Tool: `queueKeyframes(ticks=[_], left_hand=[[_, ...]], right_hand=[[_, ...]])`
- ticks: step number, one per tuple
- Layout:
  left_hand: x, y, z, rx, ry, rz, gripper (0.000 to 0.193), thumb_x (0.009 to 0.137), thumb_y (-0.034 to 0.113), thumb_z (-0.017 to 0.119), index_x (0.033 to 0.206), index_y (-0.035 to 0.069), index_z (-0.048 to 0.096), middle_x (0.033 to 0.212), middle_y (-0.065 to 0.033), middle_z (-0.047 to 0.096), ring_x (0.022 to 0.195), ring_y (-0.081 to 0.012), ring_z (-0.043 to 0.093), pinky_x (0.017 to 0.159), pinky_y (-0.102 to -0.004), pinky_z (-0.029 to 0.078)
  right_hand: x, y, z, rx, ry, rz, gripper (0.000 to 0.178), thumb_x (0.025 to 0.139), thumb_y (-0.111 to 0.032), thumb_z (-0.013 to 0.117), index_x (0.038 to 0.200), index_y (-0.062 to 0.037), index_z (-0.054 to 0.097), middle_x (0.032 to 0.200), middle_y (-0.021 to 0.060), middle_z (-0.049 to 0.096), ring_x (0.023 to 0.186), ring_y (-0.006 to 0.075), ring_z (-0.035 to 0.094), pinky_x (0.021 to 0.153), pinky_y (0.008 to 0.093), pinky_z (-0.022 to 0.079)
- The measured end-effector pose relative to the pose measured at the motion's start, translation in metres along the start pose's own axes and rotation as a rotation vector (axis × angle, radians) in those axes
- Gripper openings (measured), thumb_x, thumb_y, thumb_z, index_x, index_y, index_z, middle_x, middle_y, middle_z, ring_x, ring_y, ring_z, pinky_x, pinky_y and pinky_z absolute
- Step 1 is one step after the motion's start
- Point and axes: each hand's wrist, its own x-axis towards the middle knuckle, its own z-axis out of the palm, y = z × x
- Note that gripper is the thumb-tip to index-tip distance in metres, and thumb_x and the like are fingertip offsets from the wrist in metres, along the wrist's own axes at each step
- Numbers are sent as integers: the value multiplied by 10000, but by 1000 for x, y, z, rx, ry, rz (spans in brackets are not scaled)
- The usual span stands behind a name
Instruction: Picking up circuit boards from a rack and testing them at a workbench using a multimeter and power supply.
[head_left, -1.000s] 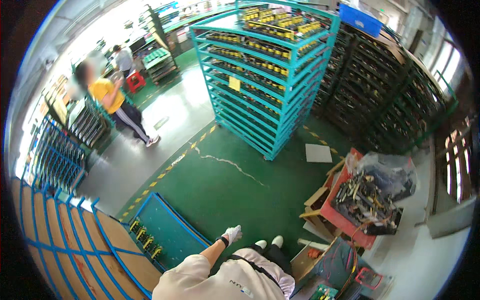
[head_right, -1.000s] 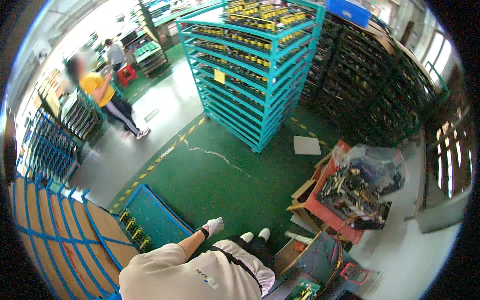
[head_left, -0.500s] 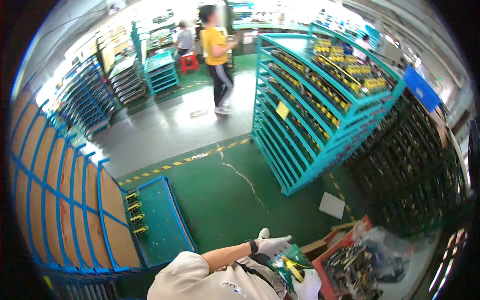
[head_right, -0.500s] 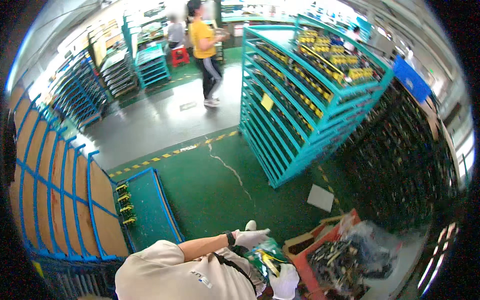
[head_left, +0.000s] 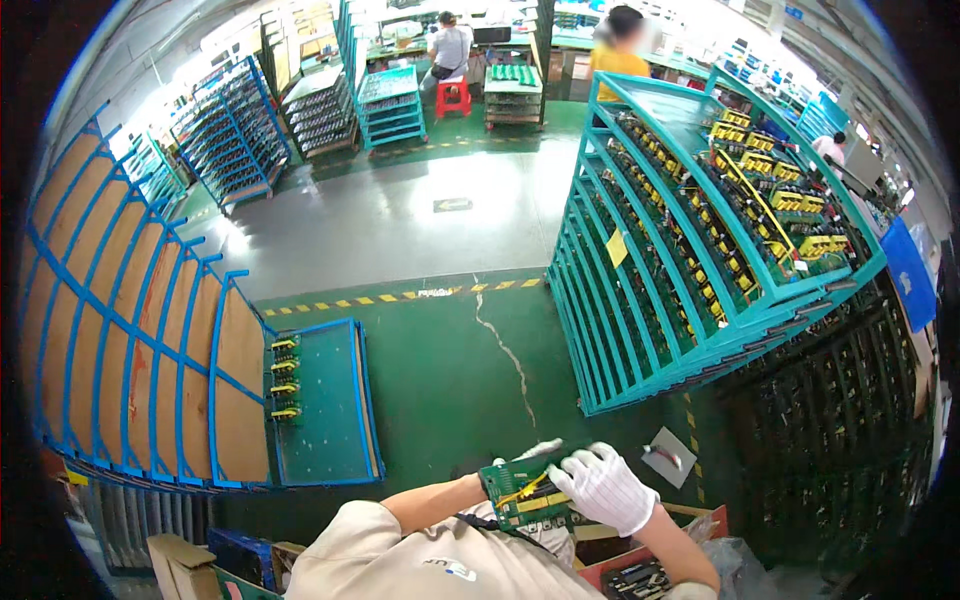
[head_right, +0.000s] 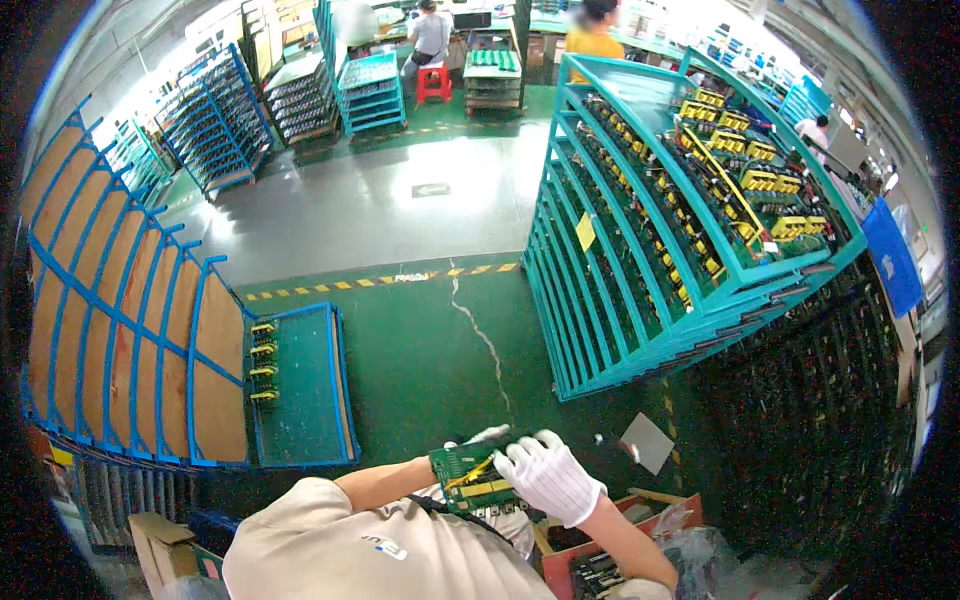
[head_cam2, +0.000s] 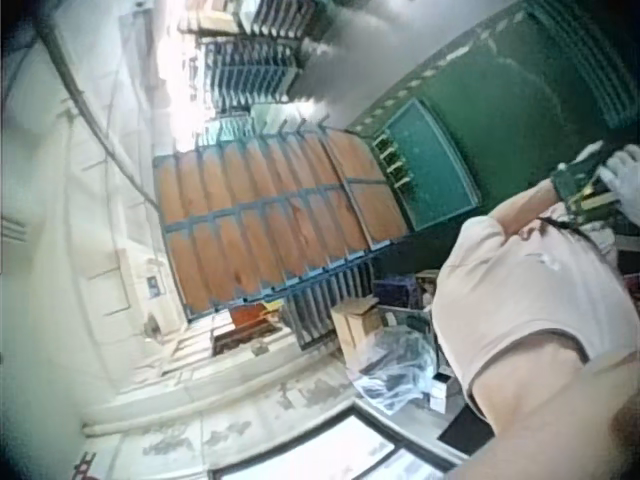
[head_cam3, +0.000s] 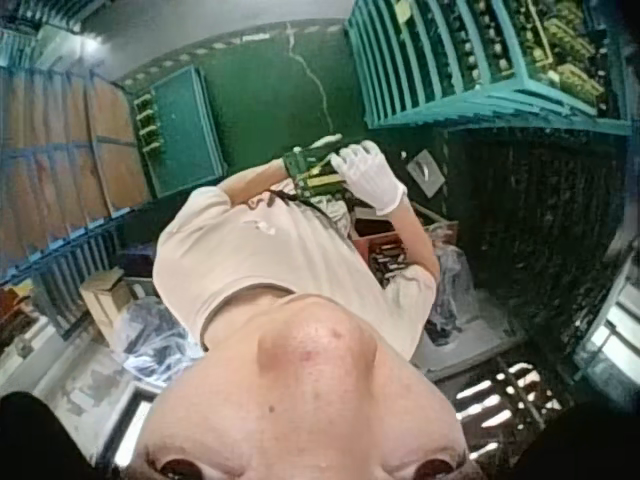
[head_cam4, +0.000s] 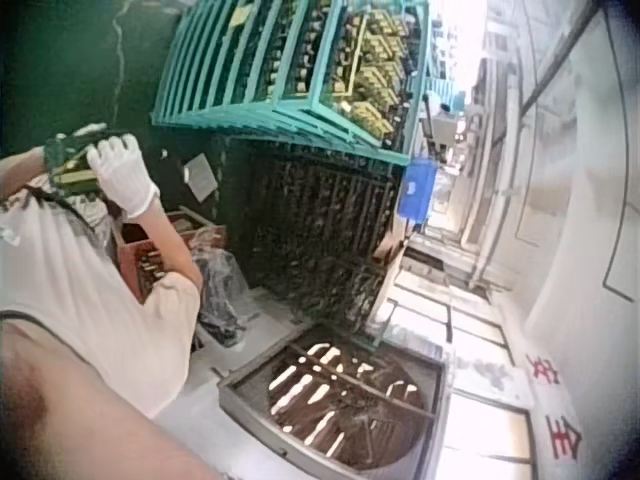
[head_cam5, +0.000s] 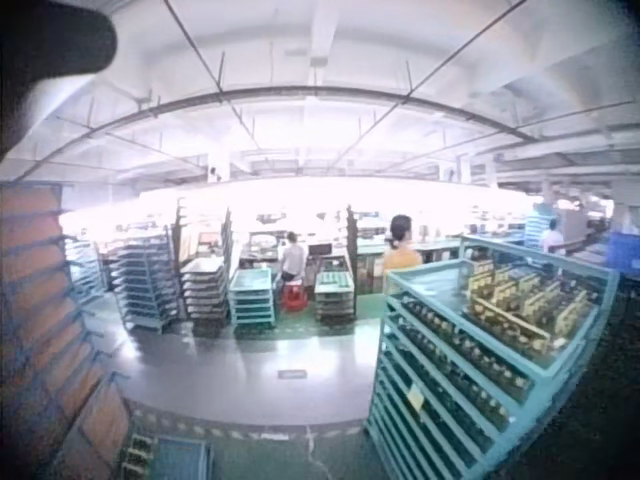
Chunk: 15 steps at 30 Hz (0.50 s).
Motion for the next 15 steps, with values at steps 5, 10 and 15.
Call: queueKeyframes(ticks=[5, 10, 15], left_hand=[[33, 88, -1, -415, -132, 207, 769, 951, 516, 521, 1572, 144, 260, 1591, -82, 316, 1414, -241, 388, 1167, -433, 342], [79, 178, -34, -897, -224, 419, 903, 890, 695, 487, 1557, 116, 301, 1574, -138, 349, 1401, -287, 414, 1144, -462, 374], [109, 233, -90, -1071, -282, 313, 980, 842, 807, 447, 1547, 134, 340, 1517, -196, 432, 1284, -392, 539, 1062, -571, 444]], right_hand=[[63, 57, -32, 15, 36, -152, 412, 881, -186, 552, 1288, -120, 572, 1213, 121, 590, 1214, 287, 559, 1079, 510, 399], [115, 117, -59, 197, 63, 35, 476, 754, -201, 674, 1211, -80, 611, 1241, 141, 561, 1190, 342, 564, 1019, 500, 441], [146, 157, -22, 421, 539, 407, 540, 781, -128, 754, 1274, -23, 559, 1219, 182, 602, 1088, 366, 608, 940, 434, 500]])
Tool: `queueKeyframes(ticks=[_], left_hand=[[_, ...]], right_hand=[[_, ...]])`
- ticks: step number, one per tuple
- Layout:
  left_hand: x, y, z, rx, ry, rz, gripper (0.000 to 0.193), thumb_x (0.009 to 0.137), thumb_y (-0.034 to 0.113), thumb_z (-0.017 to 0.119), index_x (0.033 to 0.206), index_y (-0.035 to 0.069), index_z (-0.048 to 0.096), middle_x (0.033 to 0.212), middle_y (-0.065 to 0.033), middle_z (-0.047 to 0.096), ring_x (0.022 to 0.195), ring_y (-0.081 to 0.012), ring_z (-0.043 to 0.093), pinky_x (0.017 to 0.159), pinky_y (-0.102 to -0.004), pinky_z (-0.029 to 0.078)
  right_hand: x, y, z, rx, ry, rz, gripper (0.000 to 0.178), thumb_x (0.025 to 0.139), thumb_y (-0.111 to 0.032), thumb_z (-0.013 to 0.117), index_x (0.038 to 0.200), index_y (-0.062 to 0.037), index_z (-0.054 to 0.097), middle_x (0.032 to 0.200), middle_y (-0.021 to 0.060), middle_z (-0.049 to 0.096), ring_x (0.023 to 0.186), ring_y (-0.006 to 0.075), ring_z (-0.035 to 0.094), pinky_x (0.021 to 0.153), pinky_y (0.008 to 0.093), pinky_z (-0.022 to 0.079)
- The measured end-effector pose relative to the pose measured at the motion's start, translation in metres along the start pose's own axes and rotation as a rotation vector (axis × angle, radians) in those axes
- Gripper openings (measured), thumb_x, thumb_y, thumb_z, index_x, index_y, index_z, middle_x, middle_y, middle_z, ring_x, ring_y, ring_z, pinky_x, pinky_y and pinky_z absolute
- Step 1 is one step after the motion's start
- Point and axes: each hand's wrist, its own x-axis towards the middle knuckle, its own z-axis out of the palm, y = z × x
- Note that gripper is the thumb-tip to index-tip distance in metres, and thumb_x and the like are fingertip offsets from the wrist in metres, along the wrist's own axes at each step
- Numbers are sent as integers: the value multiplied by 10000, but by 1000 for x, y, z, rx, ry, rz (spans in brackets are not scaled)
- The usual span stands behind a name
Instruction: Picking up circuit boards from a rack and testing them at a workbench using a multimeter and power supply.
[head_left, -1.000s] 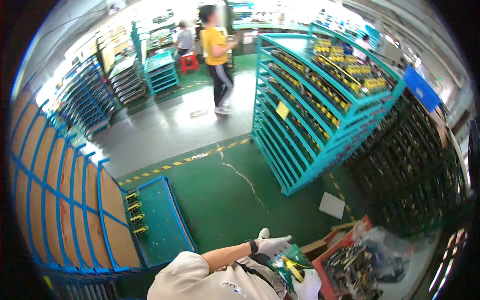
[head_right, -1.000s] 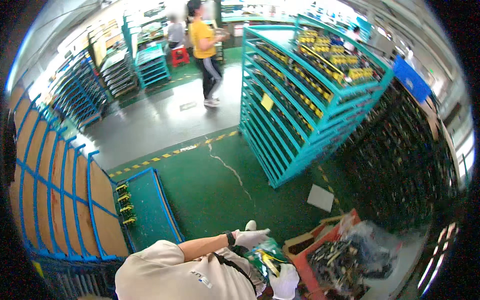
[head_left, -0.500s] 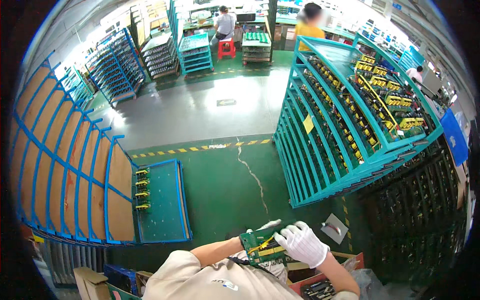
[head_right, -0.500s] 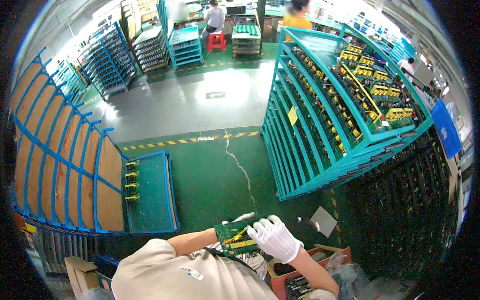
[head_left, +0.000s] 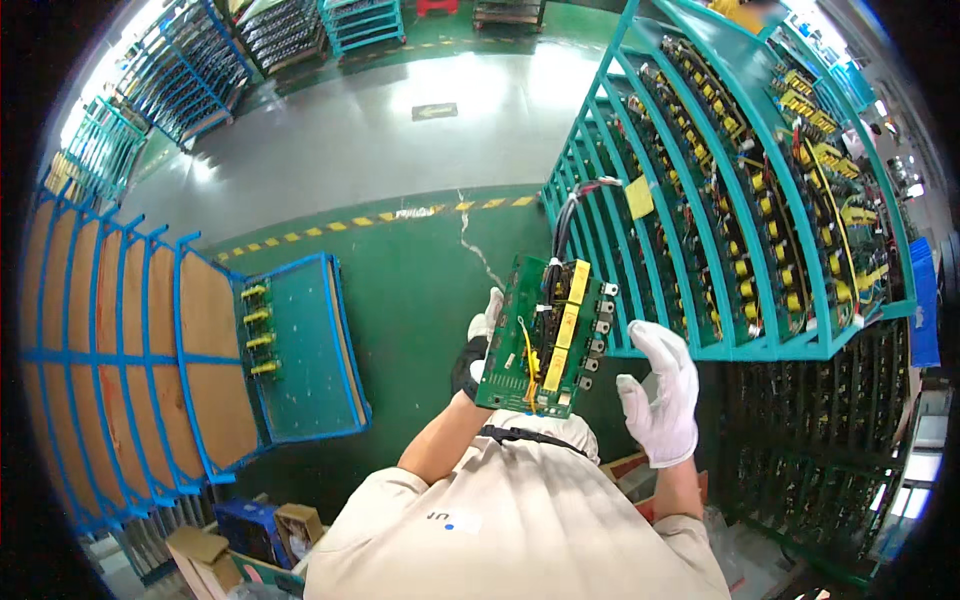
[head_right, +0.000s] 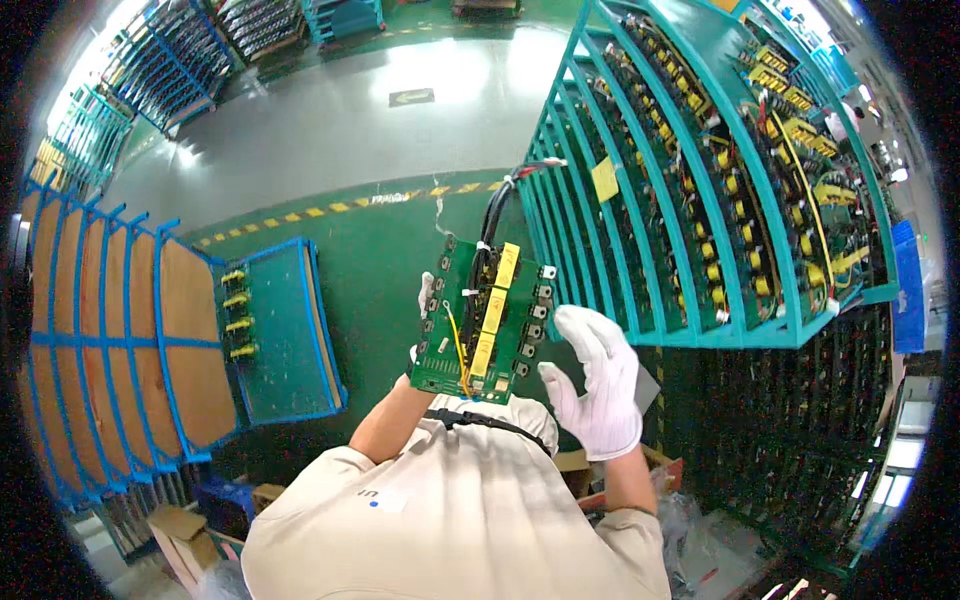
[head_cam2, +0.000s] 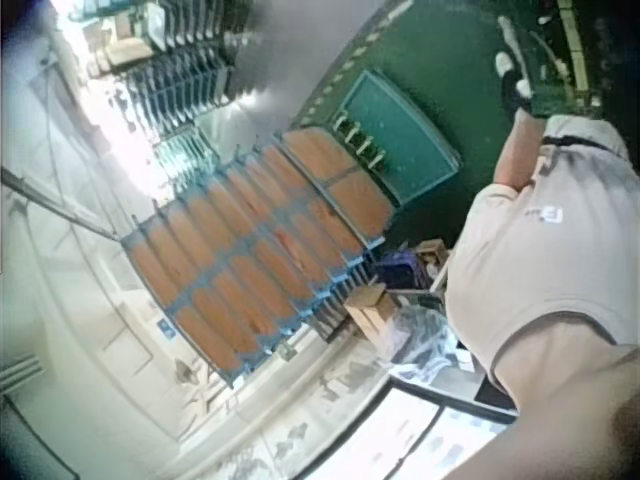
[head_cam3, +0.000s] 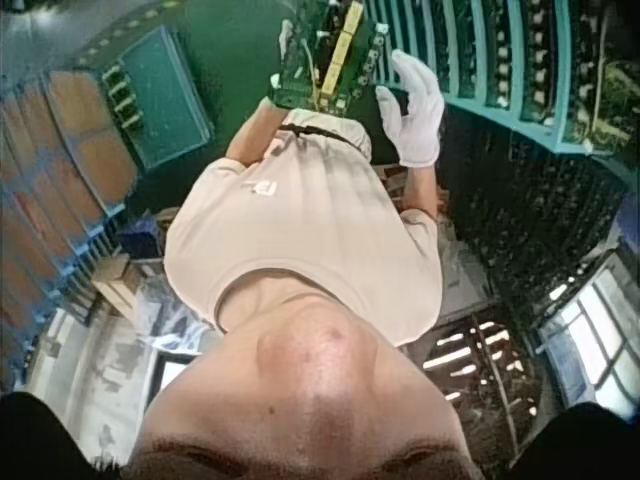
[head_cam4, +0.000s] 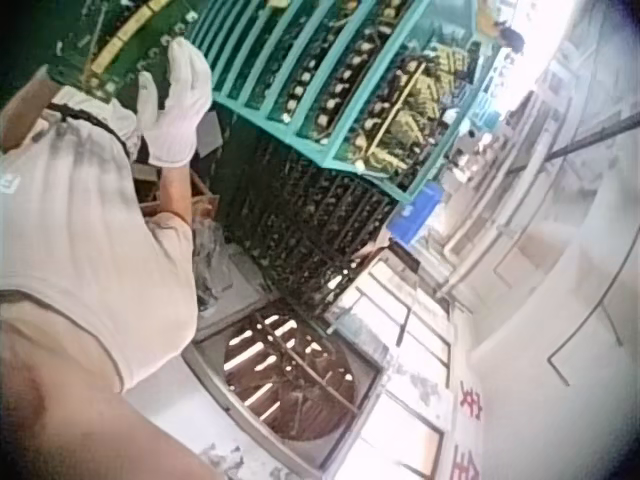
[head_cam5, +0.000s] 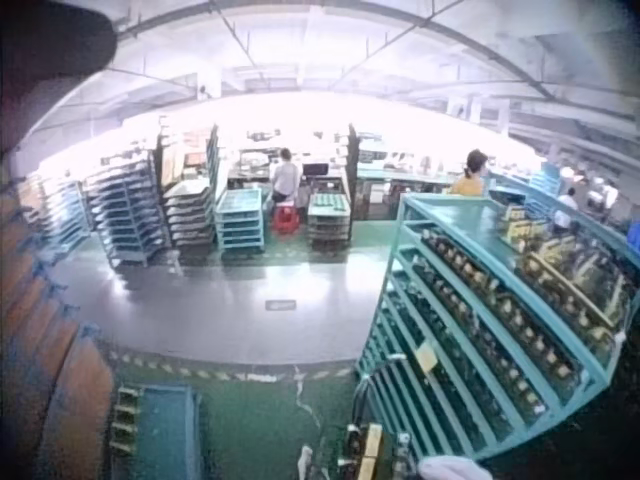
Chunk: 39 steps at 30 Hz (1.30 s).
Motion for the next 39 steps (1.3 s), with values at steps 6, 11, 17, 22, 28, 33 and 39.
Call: queueKeyframes(ticks=[6, 11, 17, 22, 28, 33, 39], left_hand=[[84, 56, 29, 559, 328, 164, 989, 849, 826, 394, 1573, 163, 275, 1532, -173, 416, 1317, -375, 512, 1082, -555, 434], [134, 96, 37, 595, 303, 85, 1077, 813, 887, 363, 1549, 104, 302, 1481, -186, 463, 1254, -340, 566, 1022, -506, 509], [225, 115, 68, 764, 364, 85, 1054, 826, 873, 368, 1538, 98, 316, 1476, -161, 473, 1270, -324, 550, 1050, -493, 483], [299, 138, 43, 404, -88, 69, 1002, 864, 774, 499, 1568, 118, 220, 1502, -140, 432, 1323, -297, 493, 1100, -489, 424], [391, 153, 58, 565, 17, -161, 994, 868, 724, 546, 1574, 120, 193, 1510, -136, 418, 1326, -288, 490, 1103, -481, 422], [463, 158, 79, 692, 87, -314, 995, 871, 675, 592, 1580, 123, 166, 1519, -133, 404, 1328, -278, 488, 1106, -473, 420], [533, 193, 111, 846, 150, -559, 1006, 875, 616, 648, 1587, 126, 134, 1529, -130, 386, 1332, -267, 485, 1110, -463, 417]], right_hand=[[73, 18, 39, -66, 69, 266, 780, 738, -217, 817, 1390, 13, 455, 1218, 200, 577, 1072, 367, 573, 942, 450, 459], [134, 39, 58, -161, 86, 334, 1041, 684, -361, 867, 1469, 48, 320, 1248, 224, 541, 1110, 379, 538, 957, 469, 424], [196, 82, 43, -163, 213, 431, 1023, 703, -271, 859, 1481, 74, 290, 1179, 194, 574, 1015, 349, 566, 881, 454, 447], [243, 145, 21, -141, 342, 356, 945, 718, -194, 848, 1463, 82, 336, 1184, 214, 586, 939, 356, 591, 808, 431, 476], [302, 202, -19, -251, 407, 312, 919, 708, -197, 855, 1447, 78, 382, 1203, 224, 599, 888, 349, 604, 808, 430, 496], [338, 245, -50, -331, 510, 309, 868, 714, -212, 839, 1415, 91, 426, 1201, 242, 622, 819, 341, 619, 740, 413, 518], [376, 269, -71, -299, 752, 441, 799, 747, -207, 832, 1393, 87, 464, 1178, 226, 644, 816, 315, 640, 745, 388, 535]])
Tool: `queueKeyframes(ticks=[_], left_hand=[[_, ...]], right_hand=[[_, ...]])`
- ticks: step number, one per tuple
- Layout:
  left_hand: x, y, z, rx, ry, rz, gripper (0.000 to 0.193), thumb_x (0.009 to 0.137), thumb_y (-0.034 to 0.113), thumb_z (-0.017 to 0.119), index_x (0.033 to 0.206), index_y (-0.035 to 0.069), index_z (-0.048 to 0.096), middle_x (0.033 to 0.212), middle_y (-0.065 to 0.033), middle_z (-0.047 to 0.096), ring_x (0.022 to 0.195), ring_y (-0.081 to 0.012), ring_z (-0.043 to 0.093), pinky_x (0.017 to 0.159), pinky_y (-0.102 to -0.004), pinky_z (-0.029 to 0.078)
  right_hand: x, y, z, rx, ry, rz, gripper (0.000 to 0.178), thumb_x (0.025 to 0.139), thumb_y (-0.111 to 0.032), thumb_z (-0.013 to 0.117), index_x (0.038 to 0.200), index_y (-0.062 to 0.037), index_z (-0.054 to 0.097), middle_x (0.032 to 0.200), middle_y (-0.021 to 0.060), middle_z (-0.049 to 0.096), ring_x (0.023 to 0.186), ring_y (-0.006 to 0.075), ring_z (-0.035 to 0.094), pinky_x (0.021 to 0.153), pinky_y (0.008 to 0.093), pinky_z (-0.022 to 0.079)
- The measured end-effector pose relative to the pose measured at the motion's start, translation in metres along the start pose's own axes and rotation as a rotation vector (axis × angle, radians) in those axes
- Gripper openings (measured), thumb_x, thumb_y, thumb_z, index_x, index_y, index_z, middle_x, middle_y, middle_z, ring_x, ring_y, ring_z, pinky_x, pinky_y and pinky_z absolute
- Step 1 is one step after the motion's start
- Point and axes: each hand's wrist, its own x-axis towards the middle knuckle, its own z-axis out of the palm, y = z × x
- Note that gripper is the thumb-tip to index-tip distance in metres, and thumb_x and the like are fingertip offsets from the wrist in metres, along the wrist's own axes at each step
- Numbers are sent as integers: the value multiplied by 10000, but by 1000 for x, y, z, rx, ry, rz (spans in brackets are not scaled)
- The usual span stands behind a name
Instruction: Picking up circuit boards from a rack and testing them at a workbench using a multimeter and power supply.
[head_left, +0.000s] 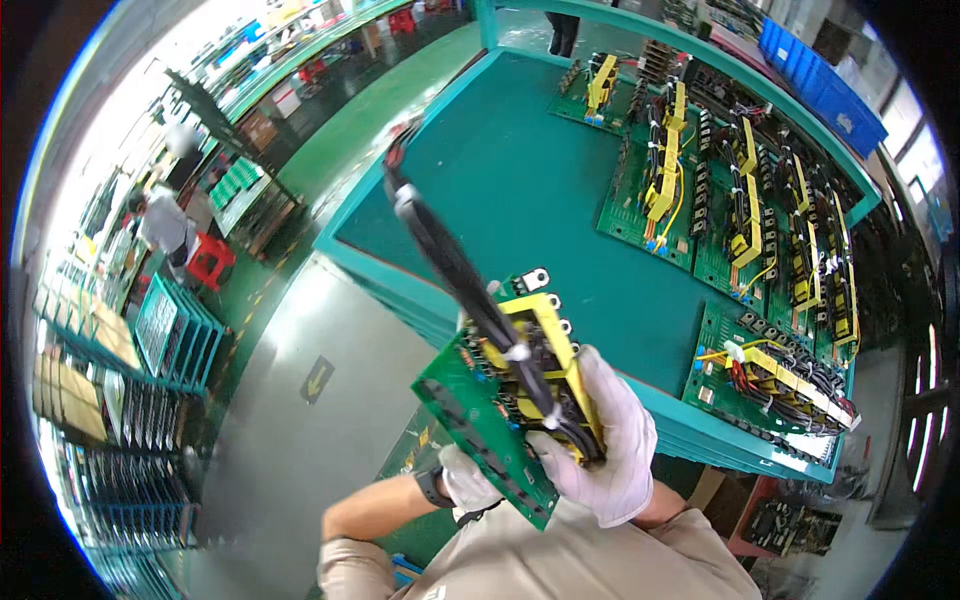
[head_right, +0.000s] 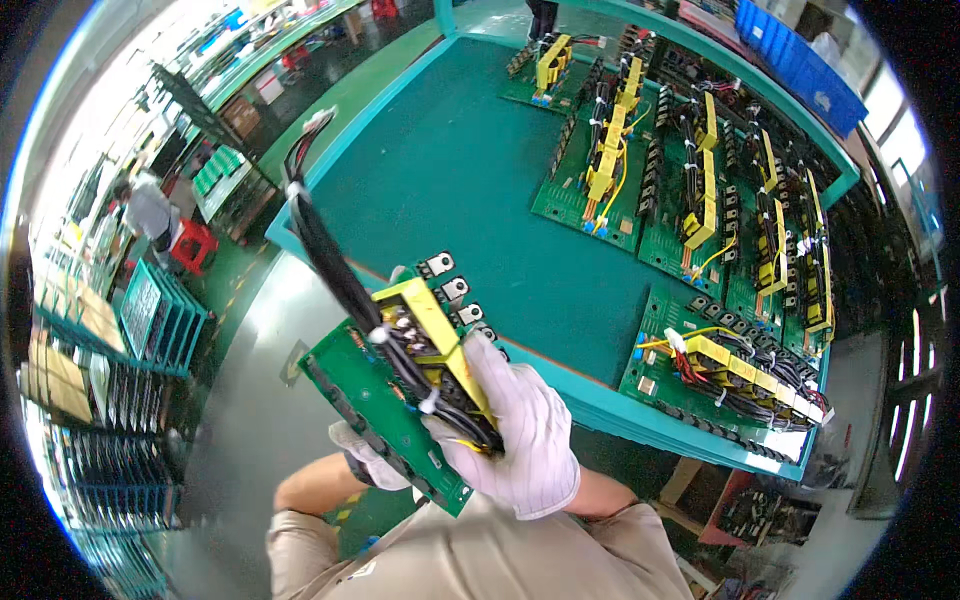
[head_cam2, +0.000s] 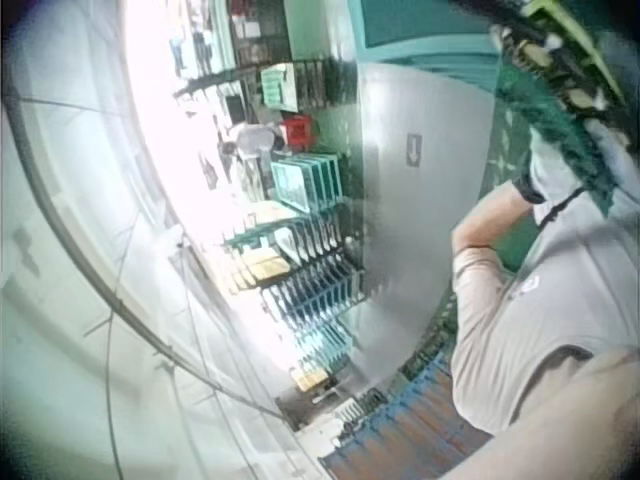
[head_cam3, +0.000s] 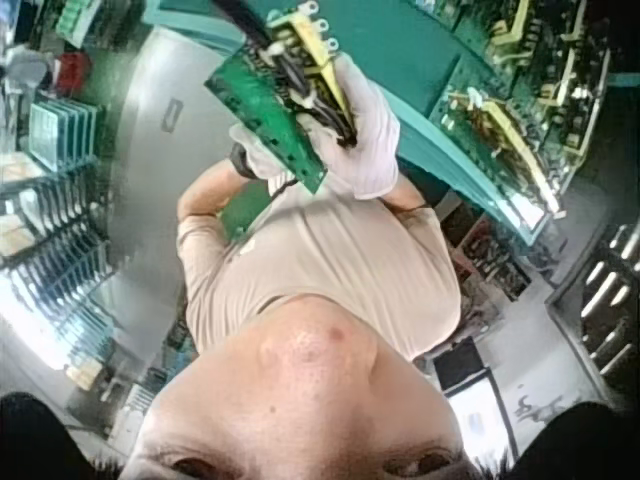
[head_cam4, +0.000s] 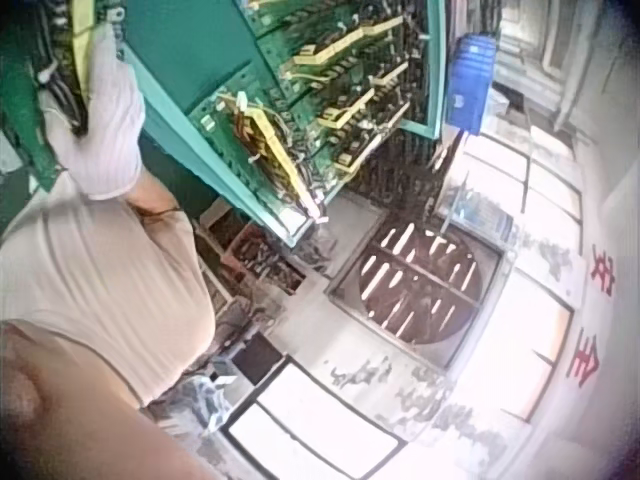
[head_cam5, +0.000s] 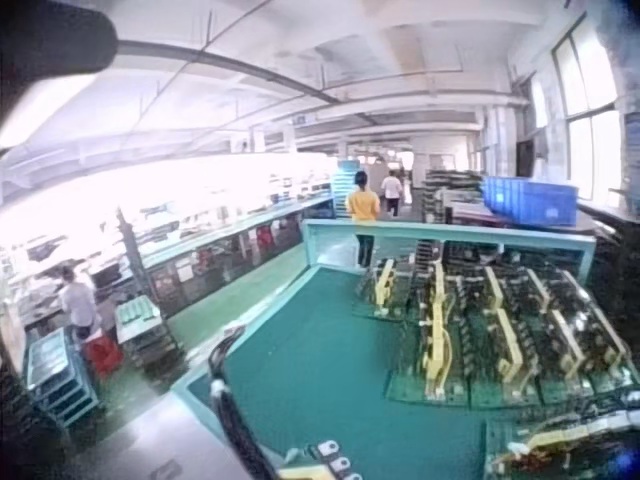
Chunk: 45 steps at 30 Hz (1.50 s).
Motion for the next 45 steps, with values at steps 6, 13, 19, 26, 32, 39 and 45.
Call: queueKeyframes(ticks=[6, 13, 19, 26, 32, 39, 45], left_hand=[[83, 65, -14, 167, -292, -114, 1106, 893, 467, 703, 1590, 65, -56, 1656, -138, 78, 1482, -251, 263, 1198, -427, 236], [170, 161, -36, 812, -971, -70, 906, 1005, 550, 417, 1541, -101, 85, 1614, -283, 126, 1517, -394, 129, 1215, -405, 124], [243, 217, -72, 1271, -905, -3, 788, 1017, 594, 387, 1171, -159, 565, 671, -199, 517, 644, -354, 557, 716, -406, 475], [367, 251, -123, 1479, -1020, 208, 686, 1003, 615, 418, 1020, -42, 617, 801, -231, 606, 697, -381, 549, 689, -414, 484], [461, 250, -121, 1466, -819, 778, 492, 944, 278, 657, 1387, 94, 552, 1351, -165, 602, 990, -214, 678, 850, -337, 548], [545, 220, -96, 1328, -1127, 1205, 422, 847, 110, 687, 1253, 222, 656, 1358, -106, 595, 933, -252, 696, 789, -334, 572], [590, 206, -94, 1614, -1210, 1426, 227, 847, 158, 684, 1053, 251, 705, 1112, 18, 693, 940, -221, 686, 726, -348, 581]], right_hand=[[15, -9, 29, 107, 289, 293, 788, 692, -30, 767, 1402, 94, 447, 1165, 246, 638, 963, 310, 675, 871, 376, 525], [74, -43, 47, -458, 460, 319, 588, 811, -132, 708, 1333, 77, 534, 1134, 250, 653, 843, 317, 657, 797, 372, 525], [145, -10, 72, -601, 287, 307, 564, 756, 39, 714, 1300, -43, 591, 1111, 190, 677, 824, 358, 640, 750, 394, 522], [203, 40, 112, -691, 283, 477, 525, 811, 51, 661, 1315, -78, 590, 1112, 174, 668, 983, 375, 645, 886, 391, 506], [222, 48, 126, -842, 374, 434, 482, 820, 33, 678, 1284, -63, 594, 1140, 162, 674, 973, 346, 659, 863, 376, 511], [228, 65, 135, -929, 454, 297, 513, 790, -23, 708, 1274, -146, 587, 883, 124, 610, 801, 333, 619, 681, 409, 512], [227, 99, 124, -1090, 359, 406, 543, 785, -66, 721, 1297, -177, 577, 828, 106, 576, 773, 298, 615, 657, 404, 504]])
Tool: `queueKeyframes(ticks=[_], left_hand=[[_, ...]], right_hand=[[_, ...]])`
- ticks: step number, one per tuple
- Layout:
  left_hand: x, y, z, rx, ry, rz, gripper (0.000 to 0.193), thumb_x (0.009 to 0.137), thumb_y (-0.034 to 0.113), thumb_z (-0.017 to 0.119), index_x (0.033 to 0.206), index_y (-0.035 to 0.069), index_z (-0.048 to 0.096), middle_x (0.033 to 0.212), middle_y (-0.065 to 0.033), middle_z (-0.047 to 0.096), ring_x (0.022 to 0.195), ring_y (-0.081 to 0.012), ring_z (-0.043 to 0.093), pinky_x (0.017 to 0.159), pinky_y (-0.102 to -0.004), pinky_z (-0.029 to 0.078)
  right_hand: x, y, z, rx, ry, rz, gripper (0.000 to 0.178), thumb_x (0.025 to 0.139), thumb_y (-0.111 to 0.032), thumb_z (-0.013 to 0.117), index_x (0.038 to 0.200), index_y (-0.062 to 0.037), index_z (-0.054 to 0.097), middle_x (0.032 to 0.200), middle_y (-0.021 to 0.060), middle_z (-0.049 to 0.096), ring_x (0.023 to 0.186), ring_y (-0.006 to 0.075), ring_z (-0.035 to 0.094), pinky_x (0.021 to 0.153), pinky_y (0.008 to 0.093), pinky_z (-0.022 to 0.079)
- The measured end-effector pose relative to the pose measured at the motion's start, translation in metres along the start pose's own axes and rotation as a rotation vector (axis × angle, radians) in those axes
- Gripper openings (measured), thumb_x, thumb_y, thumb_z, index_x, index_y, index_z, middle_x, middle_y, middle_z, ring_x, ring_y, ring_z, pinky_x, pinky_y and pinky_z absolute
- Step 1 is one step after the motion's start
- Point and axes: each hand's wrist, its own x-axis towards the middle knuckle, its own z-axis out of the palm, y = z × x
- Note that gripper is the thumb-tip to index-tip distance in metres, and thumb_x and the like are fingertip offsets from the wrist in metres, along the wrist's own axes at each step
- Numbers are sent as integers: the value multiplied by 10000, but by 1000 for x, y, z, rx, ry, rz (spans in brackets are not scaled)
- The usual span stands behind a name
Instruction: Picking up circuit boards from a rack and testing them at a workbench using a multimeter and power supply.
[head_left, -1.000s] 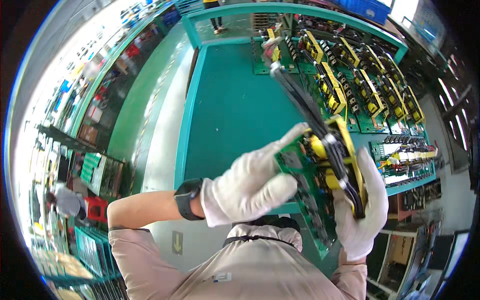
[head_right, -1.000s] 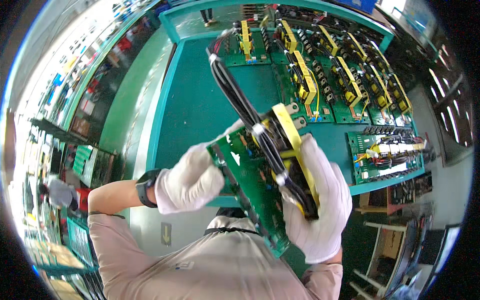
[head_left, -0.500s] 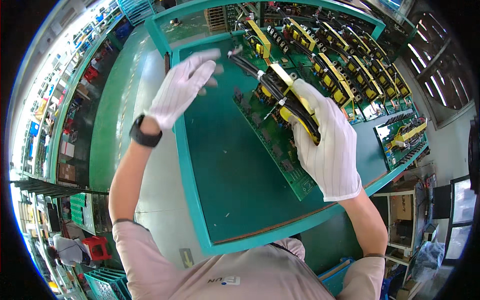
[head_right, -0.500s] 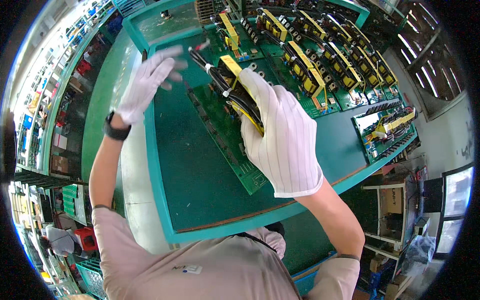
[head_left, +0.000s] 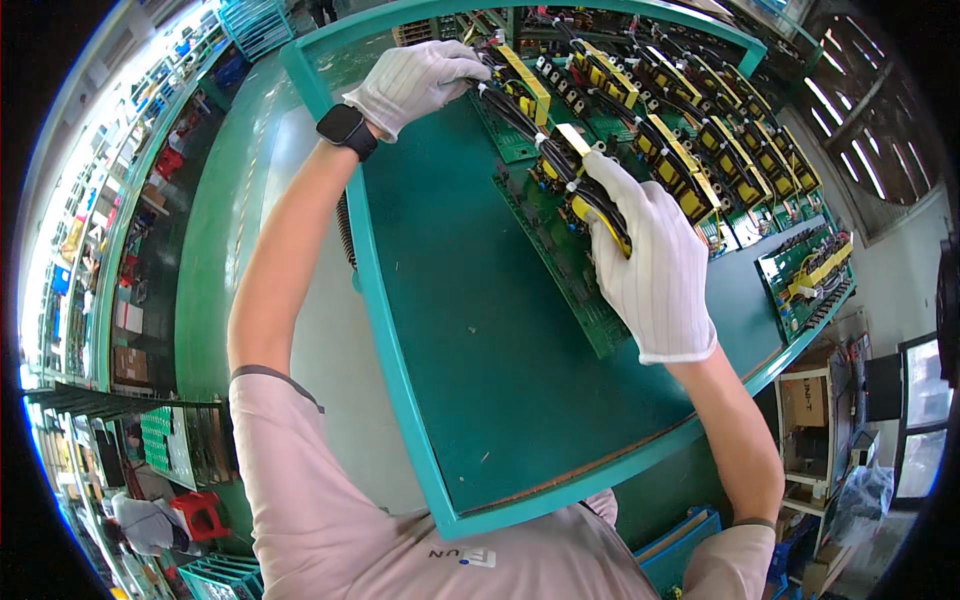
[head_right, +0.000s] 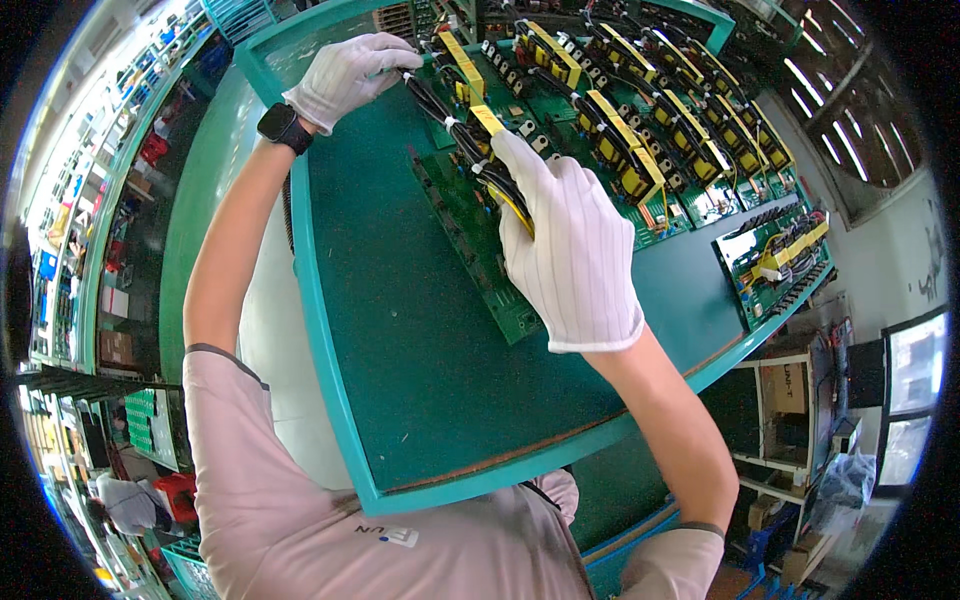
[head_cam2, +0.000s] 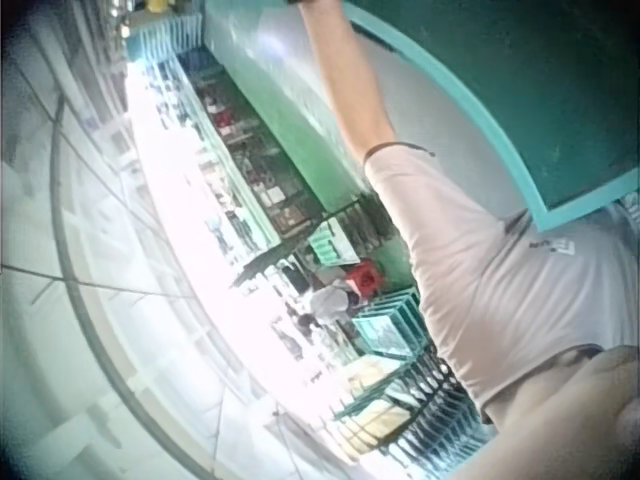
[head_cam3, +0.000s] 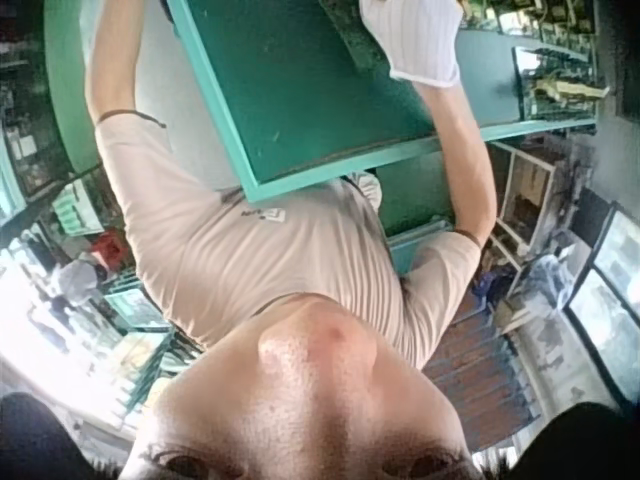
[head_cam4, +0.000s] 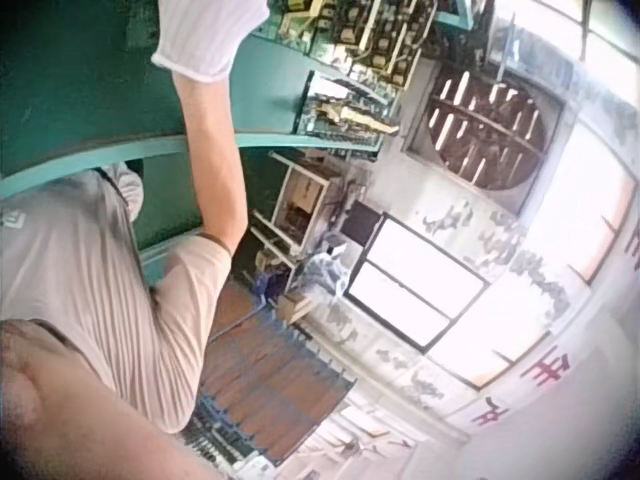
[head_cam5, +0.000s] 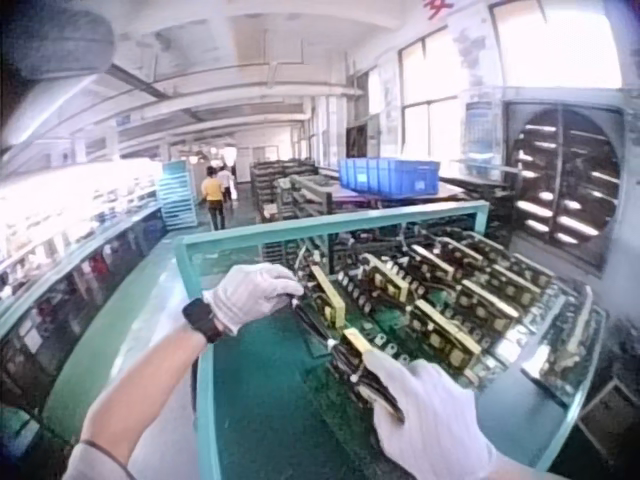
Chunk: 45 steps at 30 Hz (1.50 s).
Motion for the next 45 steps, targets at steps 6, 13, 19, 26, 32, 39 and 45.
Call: queueKeyframes(ticks=[6, 13, 19, 26, 32, 39, 45], left_hand=[[9, -22, 22, 141, -110, 74, 202, 877, 183, 646, 1055, 249, 714, 997, 25, 695, 905, -197, 685, 733, -337, 581], [17, -20, 27, 240, -230, 18, 222, 841, 157, 674, 1046, 226, 722, 1016, 27, 701, 920, -210, 687, 744, -347, 581], [25, -19, 39, 302, -392, -132, 229, 850, 150, 640, 1049, 219, 730, 980, -16, 693, 888, -253, 674, 737, -386, 573], [8, -34, 40, 18, -305, -54, 347, 832, 70, 543, 1127, 128, 715, 901, -187, 695, 872, -371, 666, 798, -462, 537], [-12, 58, -33, -83, -321, -394, 378, 953, 334, 609, 1236, 86, 649, 1194, -134, 676, 1106, -335, 622, 945, -433, 493], [-33, 152, -63, -165, -629, -286, 1222, 758, 817, 567, 1414, -181, 310, 1457, -353, 371, 1398, -482, 339, 1185, -526, 243], [-26, 162, -57, -180, -646, -300, 1226, 762, 806, 577, 1409, -197, 293, 1450, -386, 354, 1404, -491, 326, 1188, -546, 220]], right_hand=[[2, 8, 17, -195, -96, -12, 589, 784, -144, 721, 1341, -190, 535, 811, 85, 560, 745, 249, 612, 531, 374, 518], [7, 12, 20, -304, -134, -30, 590, 776, -175, 729, 1331, -160, 531, 784, 65, 540, 725, 209, 604, 489, 339, 497], [16, 10, 27, -355, -194, -37, 588, 787, -236, 734, 1325, -131, 525, 787, 47, 552, 741, 181, 618, 467, 326, 502], [15, 5, -11, -296, -306, -15, 677, 784, -370, 771, 1354, -117, 507, 957, 92, 622, 827, 217, 648, 590, 346, 549], [0, 30, -37, -137, -331, -27, 622, 787, -280, 784, 1347, -146, 549, 1134, 106, 629, 912, 304, 633, 760, 413, 530], [-7, 42, -16, -176, -348, -244, 581, 882, -299, 675, 1432, -284, 488, 946, 66, 614, 706, 178, 614, 546, 323, 492], [-16, 50, -7, -189, -335, -320, 578, 879, -225, 624, 1438, -311, 504, 822, 36, 506, 653, 146, 546, 464, 273, 427]])
